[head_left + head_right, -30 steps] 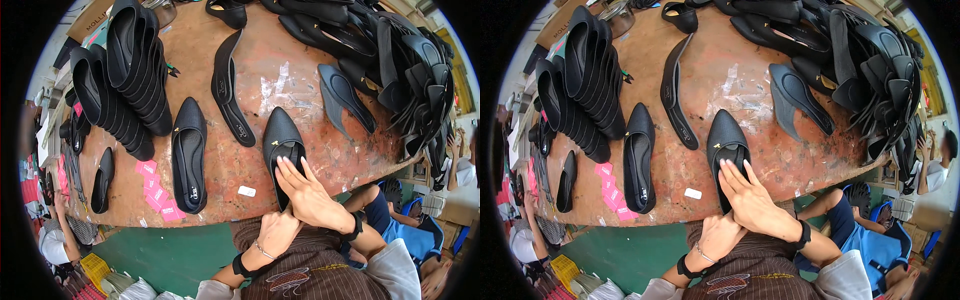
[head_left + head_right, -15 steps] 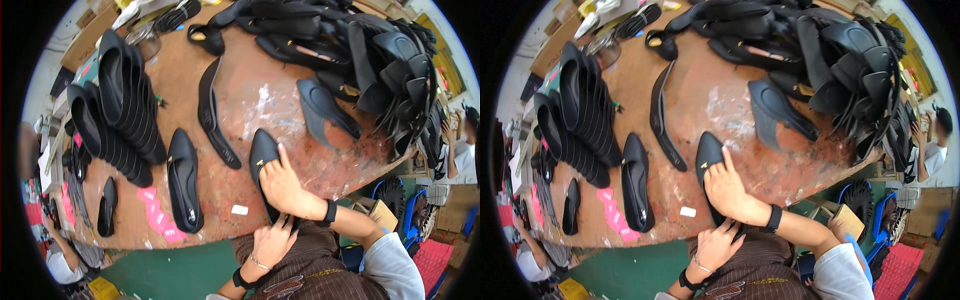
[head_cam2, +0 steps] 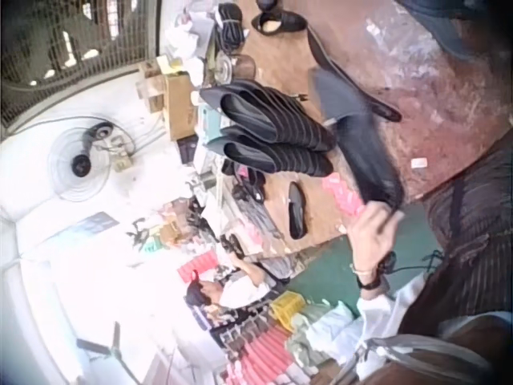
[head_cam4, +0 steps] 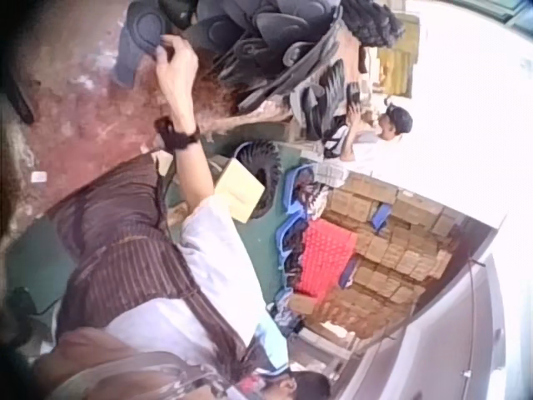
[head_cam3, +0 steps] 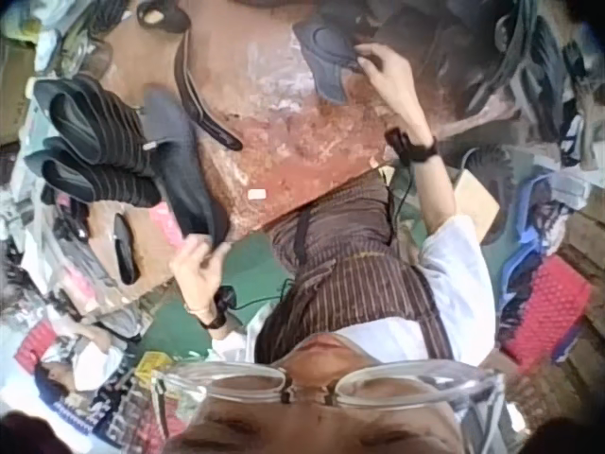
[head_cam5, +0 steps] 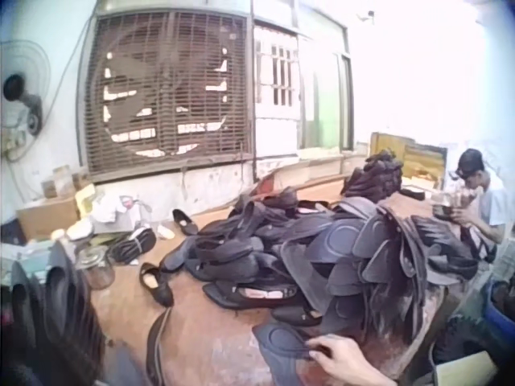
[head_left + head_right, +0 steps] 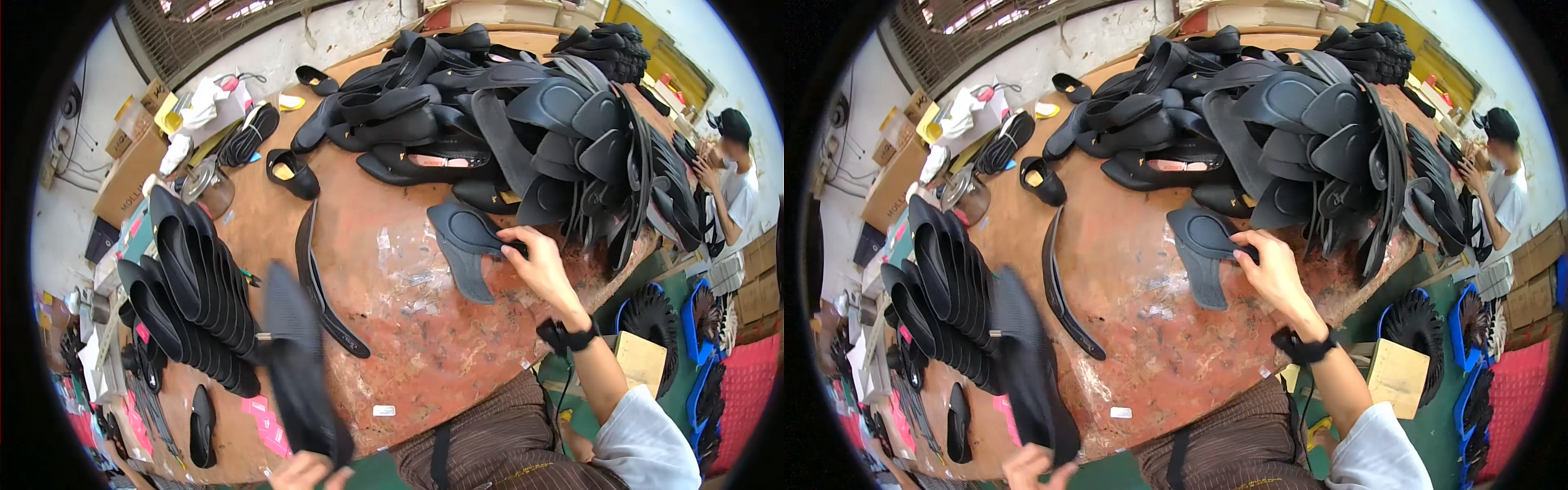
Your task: The person assembles black flat shoes by inserting insoles into the shoe uppers. They pick up a shoe upper and an insole, press the insole into the upper, and then place the finished shoe on a stack. The person occasionally wipes the insole with a white cloth before insertion.
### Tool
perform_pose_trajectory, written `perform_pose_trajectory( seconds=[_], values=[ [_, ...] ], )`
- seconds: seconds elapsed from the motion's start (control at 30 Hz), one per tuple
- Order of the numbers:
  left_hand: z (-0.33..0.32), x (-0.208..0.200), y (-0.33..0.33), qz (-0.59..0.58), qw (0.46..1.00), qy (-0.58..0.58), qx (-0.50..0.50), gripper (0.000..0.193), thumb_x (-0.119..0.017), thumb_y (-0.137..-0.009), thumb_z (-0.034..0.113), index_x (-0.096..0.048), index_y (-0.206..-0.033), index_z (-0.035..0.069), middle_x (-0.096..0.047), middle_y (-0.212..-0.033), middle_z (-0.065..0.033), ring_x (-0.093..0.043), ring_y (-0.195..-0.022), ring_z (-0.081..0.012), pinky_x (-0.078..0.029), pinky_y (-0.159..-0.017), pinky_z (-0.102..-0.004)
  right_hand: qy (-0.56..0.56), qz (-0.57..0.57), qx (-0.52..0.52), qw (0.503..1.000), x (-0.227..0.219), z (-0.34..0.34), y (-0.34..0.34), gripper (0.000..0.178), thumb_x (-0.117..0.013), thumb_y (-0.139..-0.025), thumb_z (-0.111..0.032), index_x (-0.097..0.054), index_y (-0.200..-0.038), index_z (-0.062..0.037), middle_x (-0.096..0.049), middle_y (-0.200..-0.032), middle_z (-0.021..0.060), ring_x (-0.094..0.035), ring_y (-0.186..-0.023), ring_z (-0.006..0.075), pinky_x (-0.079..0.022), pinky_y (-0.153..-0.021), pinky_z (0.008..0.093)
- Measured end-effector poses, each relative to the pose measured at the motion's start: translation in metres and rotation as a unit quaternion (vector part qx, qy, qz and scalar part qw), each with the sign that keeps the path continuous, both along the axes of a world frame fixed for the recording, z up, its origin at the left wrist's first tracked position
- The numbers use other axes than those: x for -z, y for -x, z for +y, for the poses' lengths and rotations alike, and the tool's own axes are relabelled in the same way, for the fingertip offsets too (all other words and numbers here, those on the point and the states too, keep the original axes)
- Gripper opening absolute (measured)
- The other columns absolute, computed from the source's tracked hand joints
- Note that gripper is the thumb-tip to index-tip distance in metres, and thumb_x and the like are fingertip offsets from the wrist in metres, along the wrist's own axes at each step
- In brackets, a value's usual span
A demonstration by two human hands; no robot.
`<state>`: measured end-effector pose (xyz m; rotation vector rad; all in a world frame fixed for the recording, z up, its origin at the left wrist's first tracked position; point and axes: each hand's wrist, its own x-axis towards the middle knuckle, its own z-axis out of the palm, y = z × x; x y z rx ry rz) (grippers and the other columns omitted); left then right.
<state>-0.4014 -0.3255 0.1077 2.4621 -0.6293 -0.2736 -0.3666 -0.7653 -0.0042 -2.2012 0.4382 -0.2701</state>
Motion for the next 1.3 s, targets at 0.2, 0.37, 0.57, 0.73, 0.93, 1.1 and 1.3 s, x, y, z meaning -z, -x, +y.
perform_pose_trajectory(
  seconds=[0.2,0.37,0.57,0.73,0.93,1.1,1.3],
  values=[
    [0.031,0.069,-0.021,-0.037,0.958,-0.280,-0.042,0.032,-0.071,-0.085,0.033,-0.070,-0.072,0.004,-0.066,-0.081,-0.0098,-0.061,-0.094,-0.0338,-0.044,-0.089,-0.0479,0.179,0.082,0.073,0.978,0.054,-0.001,-0.010,0.052,-0.078,-0.078,-0.022,-0.062,-0.122,0.0010,-0.063,-0.118,0.0233,-0.058,-0.114,0.0416,-0.044,-0.103,0.0454],
    [0.003,0.061,-0.012,-0.009,0.933,-0.334,-0.135,0.038,-0.060,-0.094,0.043,-0.075,-0.086,0.009,-0.071,-0.097,-0.0081,-0.060,-0.111,-0.0349,-0.028,-0.111,-0.0597,-0.218,0.087,0.012,0.972,0.058,-0.002,0.001,0.029,-0.078,-0.079,-0.011,-0.063,-0.100,0.0010,-0.070,-0.101,0.0142,-0.066,-0.091,0.0192,-0.050,-0.079,0.0355],
    [-0.092,0.076,-0.047,0.065,0.957,0.243,-0.142,0.077,-0.065,-0.081,0.011,-0.033,-0.150,0.001,-0.044,-0.147,-0.0192,-0.048,-0.129,-0.0310,-0.032,-0.113,-0.0431,-0.489,0.002,-0.127,0.863,0.010,0.054,0.018,0.029,-0.064,-0.092,0.003,-0.053,-0.118,-0.0004,-0.066,-0.109,0.0044,-0.062,-0.097,0.0088,-0.052,-0.084,0.0259],
    [-0.144,0.088,-0.112,0.494,0.783,0.370,-0.080,0.071,-0.068,-0.088,0.008,-0.031,-0.149,0.003,-0.049,-0.140,-0.0200,-0.065,-0.109,-0.0309,-0.061,-0.075,-0.0362,-0.549,-0.041,-0.109,0.828,-0.003,0.065,0.027,0.038,-0.064,-0.089,0.007,-0.051,-0.124,0.0002,-0.063,-0.116,0.0041,-0.061,-0.102,0.0091,-0.051,-0.091,0.0254],
    [-0.154,0.108,-0.129,0.435,0.829,0.344,-0.072,0.050,-0.057,-0.083,-0.010,-0.050,-0.133,-0.002,-0.068,-0.107,-0.0184,-0.073,-0.084,-0.0284,-0.063,-0.066,-0.0337,-0.711,-0.027,0.012,0.703,-0.030,0.031,0.040,0.055,-0.061,-0.086,0.011,-0.044,-0.137,0.0003,-0.062,-0.114,0.0036,-0.060,-0.080,0.0075,-0.051,-0.076,0.0175],
    [-0.107,0.104,-0.193,0.265,0.900,0.304,-0.165,0.060,-0.060,-0.081,-0.011,-0.046,-0.139,-0.003,-0.067,-0.115,-0.0212,-0.072,-0.090,-0.0282,-0.063,-0.074,-0.0342,-0.817,-0.249,-0.237,0.463,-0.031,-0.031,0.092,0.084,-0.065,-0.084,0.000,-0.015,-0.151,0.0053,-0.064,-0.073,0.0229,-0.061,-0.050,0.0304,-0.047,-0.045,0.0365],
    [-0.207,0.070,-0.211,-0.315,0.940,-0.116,-0.062,0.081,-0.080,-0.069,0.009,-0.045,-0.142,0.005,-0.055,-0.133,-0.0192,-0.053,-0.120,-0.0368,-0.043,-0.101,-0.0436,-0.729,-0.228,0.003,0.646,-0.016,-0.019,0.116,0.077,-0.068,-0.079,0.002,-0.024,-0.142,-0.0049,-0.065,-0.095,0.0296,-0.067,-0.063,0.0382,-0.056,-0.057,0.0451]
  ],
)
